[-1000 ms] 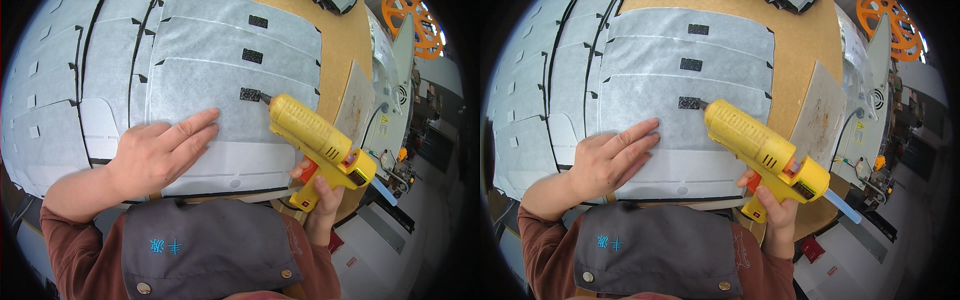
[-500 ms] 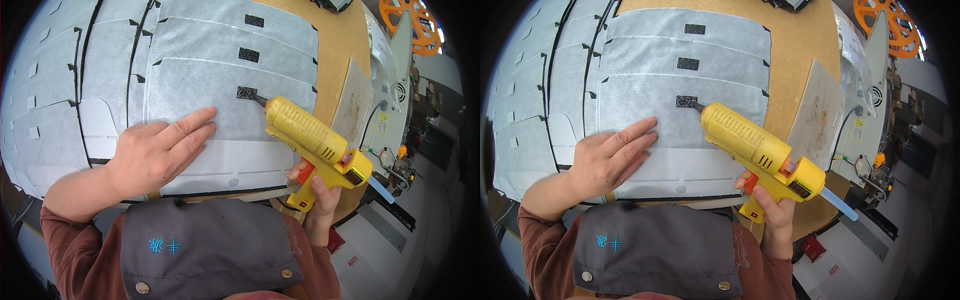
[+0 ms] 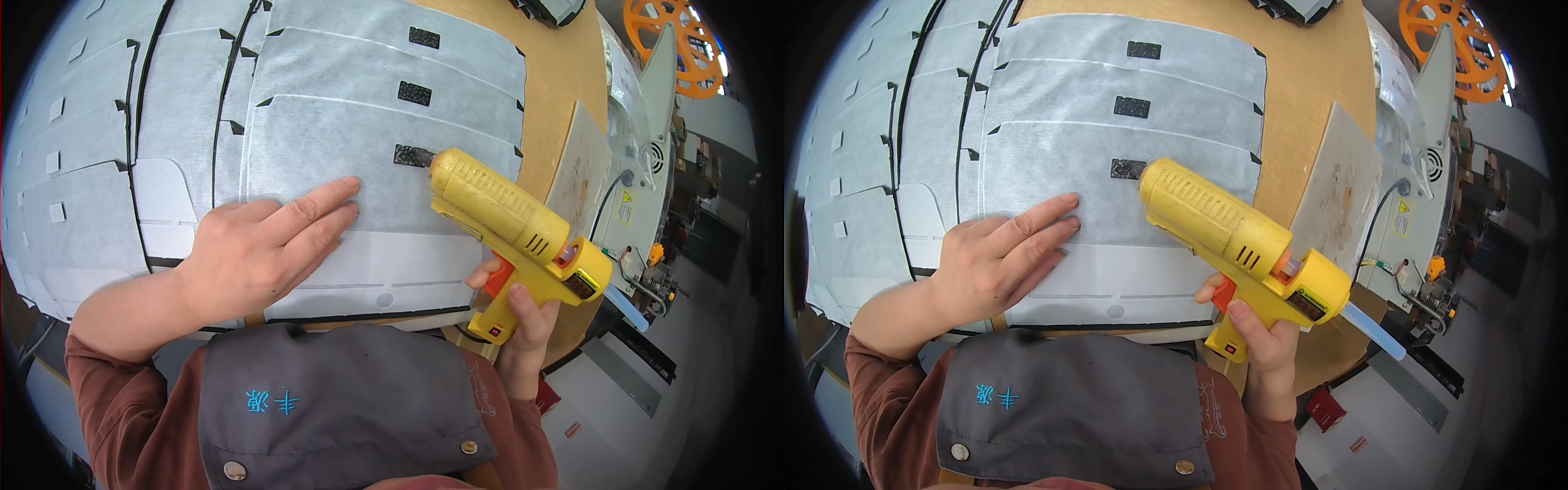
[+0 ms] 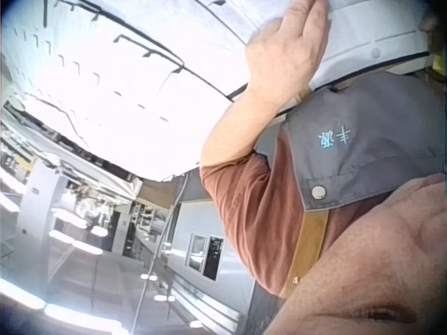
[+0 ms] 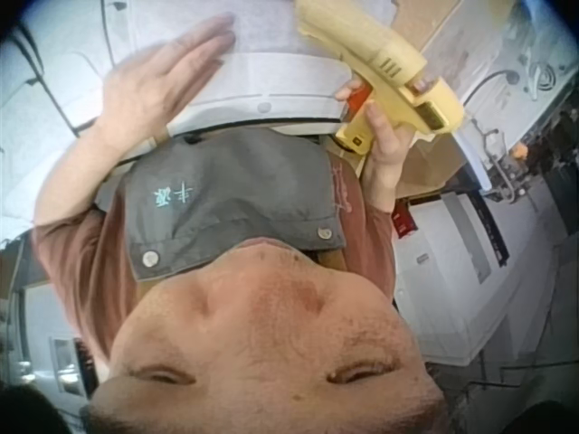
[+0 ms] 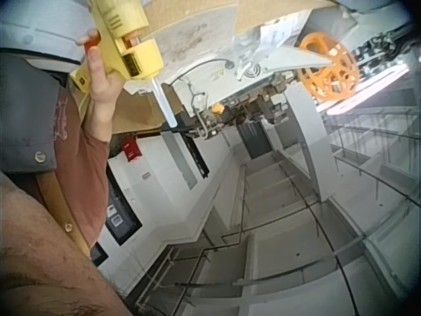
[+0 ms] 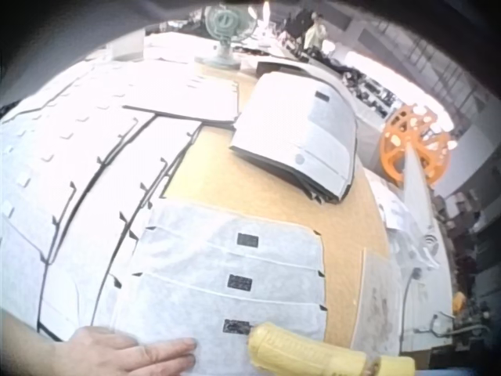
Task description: The person uses a yellow hot glue gun to apply glue to small black rectangular patches on light gray fabric pieces. They then press white rectangular pads onto the glued areas. The person repeatedly picks up fabric pieces, applies glue, and attaches pads in a repetitive assembly process on a workbench.
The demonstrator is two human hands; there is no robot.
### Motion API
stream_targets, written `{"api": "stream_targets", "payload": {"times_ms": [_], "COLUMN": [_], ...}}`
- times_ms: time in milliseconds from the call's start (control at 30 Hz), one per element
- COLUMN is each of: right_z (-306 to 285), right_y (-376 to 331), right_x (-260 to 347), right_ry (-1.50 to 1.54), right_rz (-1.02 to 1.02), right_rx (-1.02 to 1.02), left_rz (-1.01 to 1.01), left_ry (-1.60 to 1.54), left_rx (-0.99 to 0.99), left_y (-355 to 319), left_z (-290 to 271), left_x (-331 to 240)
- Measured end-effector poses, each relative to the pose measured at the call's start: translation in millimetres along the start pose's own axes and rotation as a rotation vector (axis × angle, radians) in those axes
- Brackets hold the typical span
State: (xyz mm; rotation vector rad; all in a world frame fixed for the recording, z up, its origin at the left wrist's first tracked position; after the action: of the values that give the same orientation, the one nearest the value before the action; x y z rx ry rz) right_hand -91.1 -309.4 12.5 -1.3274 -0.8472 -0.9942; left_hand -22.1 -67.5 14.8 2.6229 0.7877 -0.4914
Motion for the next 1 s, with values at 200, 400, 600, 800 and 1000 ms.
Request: {"api": "stream_targets", "payload": {"times_ms": [200,400,600,800,1000], "right_z": [9,8,6,-1,-8], "right_y": [5,1,-3,-1,-6], "right_x": [4,-1,-4,-2,-5], "right_ry": [-0.017,0.002,-0.012,-0.040,-0.003], "right_rz": [0.029,0.055,0.051,0.015,0.013], "right_rx": [-0.022,-0.005,0.023,-0.016,-0.043], "left_rz": [-0.002,-0.005,-0.004,-0.002,-0.003], "left_ry": [-0.006,0.002,-0.004,-0.015,-0.021], "left_rx": [-0.004,0.014,0.007,-0.013,-0.006], "left_y": [0,0,0,1,1], "left_z": [0,0,0,-1,-1], "left_x": [1,1,1,0,0]}}
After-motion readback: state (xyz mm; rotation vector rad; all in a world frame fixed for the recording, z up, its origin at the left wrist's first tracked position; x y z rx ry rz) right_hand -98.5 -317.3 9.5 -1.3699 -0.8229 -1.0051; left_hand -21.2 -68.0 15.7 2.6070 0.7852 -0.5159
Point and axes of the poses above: each hand's wrist, its own y-axis towards the middle knuckle, its own z-axis out of the palm, x = y × z, the point moved 9 cm from there along y, towards the middle knuckle, and after that the axes turned 3 degrees about z, right-handed, at the moved point
